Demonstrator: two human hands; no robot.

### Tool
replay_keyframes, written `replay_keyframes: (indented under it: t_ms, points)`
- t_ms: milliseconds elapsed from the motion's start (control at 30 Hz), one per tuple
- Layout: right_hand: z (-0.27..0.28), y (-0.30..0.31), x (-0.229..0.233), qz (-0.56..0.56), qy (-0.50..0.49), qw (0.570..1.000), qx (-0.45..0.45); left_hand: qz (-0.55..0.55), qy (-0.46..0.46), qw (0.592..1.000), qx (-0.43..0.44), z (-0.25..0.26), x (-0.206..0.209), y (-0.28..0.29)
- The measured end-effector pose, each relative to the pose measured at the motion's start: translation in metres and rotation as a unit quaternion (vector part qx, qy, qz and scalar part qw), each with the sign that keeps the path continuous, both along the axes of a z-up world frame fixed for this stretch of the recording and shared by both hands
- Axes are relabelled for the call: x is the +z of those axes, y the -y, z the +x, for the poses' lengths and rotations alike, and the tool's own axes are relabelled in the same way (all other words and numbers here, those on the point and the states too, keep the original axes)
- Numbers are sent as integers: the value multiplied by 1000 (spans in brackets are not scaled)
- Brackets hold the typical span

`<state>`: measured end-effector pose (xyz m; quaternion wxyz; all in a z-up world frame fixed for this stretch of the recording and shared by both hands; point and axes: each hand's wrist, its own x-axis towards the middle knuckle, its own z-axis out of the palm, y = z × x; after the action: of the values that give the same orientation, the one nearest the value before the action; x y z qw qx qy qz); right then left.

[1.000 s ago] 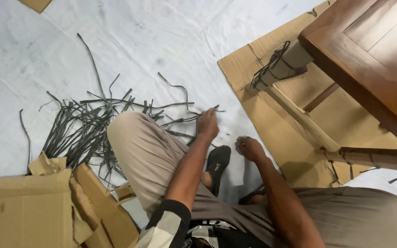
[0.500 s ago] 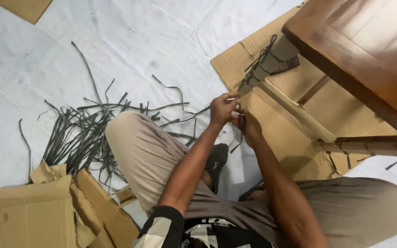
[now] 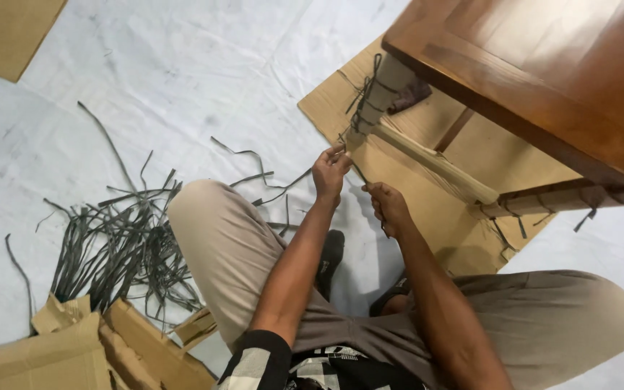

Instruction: Packaging a wooden chair by wrapping the legs and frame with cardboard and securing it with plastic straps.

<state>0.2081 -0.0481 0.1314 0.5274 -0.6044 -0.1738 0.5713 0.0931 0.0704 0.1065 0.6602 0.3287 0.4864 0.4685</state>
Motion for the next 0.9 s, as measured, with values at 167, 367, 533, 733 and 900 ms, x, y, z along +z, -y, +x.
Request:
replay_keyframes:
  t_ms: [167,367,533,733,900]
  points:
    - [14,18,-9,15,-5,998,-52,14,-22,999,-30,22,-27,3]
    - [42,35,-53,8,-1,996,-86,0,65,996,-63,46,-18,15]
    - [47,47,-59,22,6,992,-123,32,75,992,-99,74,-56,21]
    - [51,58,-29,36,63,976,-206,19,-34,984,-176,99,-38,46]
    - [63,75,-38,16,70,953,-295,31,-93,979,-181,129,-53,51]
